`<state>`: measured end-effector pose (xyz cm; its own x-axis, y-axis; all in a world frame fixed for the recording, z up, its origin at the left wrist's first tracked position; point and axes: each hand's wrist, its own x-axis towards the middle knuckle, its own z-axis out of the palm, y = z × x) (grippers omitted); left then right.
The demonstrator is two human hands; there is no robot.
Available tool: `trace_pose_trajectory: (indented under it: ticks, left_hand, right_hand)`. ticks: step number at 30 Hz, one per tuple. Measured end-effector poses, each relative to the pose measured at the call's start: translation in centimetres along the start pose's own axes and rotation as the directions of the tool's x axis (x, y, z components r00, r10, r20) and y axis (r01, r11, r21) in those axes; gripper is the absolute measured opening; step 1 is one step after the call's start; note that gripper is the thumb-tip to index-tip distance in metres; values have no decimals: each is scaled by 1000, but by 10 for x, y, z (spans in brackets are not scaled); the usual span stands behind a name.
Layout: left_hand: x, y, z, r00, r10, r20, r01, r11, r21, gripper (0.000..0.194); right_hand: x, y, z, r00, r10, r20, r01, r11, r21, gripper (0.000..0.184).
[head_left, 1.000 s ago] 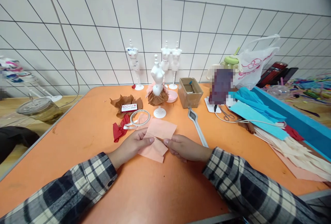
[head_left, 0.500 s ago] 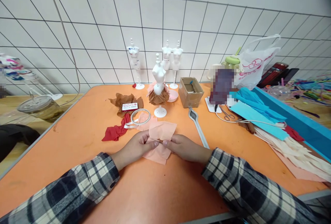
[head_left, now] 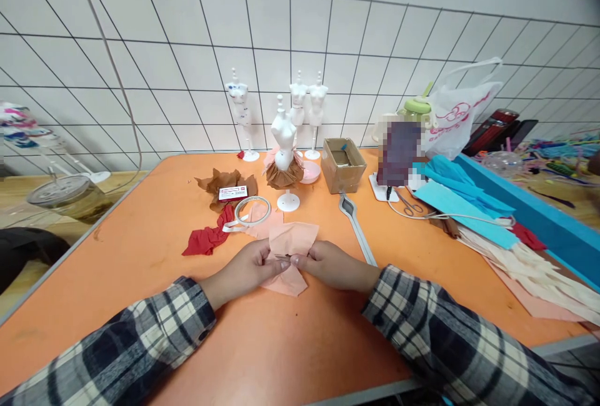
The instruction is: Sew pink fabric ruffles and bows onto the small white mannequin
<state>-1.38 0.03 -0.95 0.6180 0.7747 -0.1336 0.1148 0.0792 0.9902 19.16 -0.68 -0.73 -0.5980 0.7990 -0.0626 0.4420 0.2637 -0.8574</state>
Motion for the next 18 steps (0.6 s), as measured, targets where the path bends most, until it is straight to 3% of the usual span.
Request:
trace_pose_trajectory:
  ticks: [10,13,18]
  left_hand:
    - [1,-3,0,1000,9,15,-10,999,42,32]
    - [2,-1,-1,999,34,-12,-34,999,12,35]
    - [1,1,-4,999,31,-39,-33,998,-59,32]
  right_hand:
    - [0,-1,1,999,-41,11,41,999,6,33]
    - [0,0,0,998,-47,-35,49,998,49,34]
    - [0,4,-1,990,58,-125,-37,985,166,43]
